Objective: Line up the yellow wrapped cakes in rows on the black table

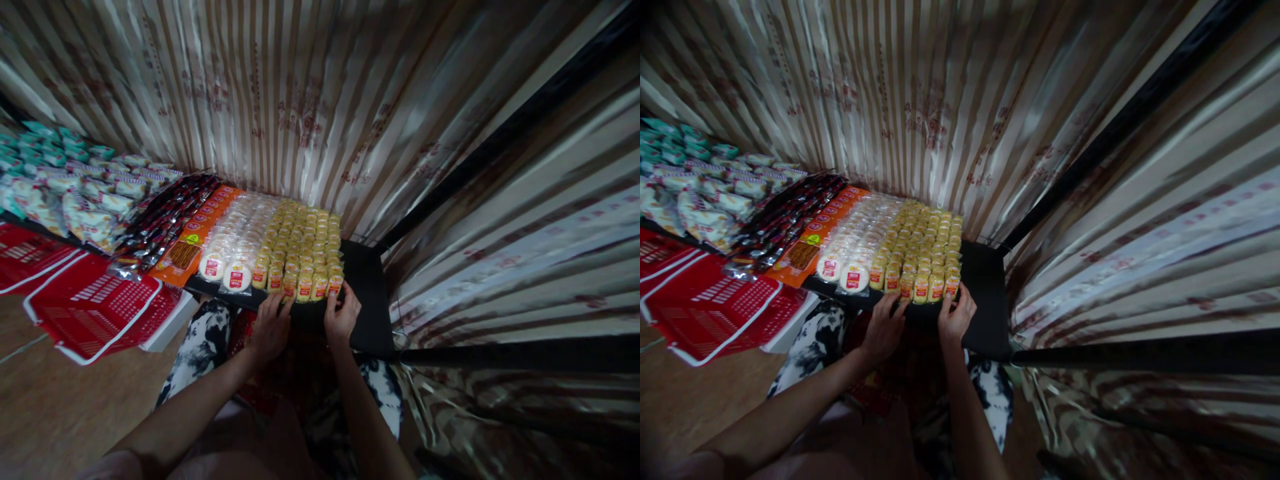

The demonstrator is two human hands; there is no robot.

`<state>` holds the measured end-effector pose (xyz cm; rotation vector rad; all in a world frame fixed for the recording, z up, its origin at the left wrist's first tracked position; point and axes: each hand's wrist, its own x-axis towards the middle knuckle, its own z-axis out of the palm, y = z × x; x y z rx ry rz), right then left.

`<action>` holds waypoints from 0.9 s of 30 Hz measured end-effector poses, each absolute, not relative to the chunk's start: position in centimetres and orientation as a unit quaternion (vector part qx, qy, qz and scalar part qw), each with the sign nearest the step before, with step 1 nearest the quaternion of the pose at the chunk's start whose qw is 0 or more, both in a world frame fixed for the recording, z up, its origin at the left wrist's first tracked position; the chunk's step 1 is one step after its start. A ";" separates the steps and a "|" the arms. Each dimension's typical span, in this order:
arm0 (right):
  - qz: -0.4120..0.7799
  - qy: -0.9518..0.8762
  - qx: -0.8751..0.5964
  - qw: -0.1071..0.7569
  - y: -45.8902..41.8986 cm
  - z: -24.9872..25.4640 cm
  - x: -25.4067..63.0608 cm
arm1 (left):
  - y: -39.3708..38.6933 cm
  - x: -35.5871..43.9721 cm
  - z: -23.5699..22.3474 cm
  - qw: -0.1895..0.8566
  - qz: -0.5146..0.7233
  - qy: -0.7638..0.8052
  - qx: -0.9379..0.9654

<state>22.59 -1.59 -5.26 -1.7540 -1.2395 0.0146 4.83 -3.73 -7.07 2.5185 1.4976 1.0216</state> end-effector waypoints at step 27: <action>0.038 -0.493 -0.718 0.490 -1.5 -5.9 22.9 | -2.6 7.9 -6.8 0.044 0.324 0.407 0.853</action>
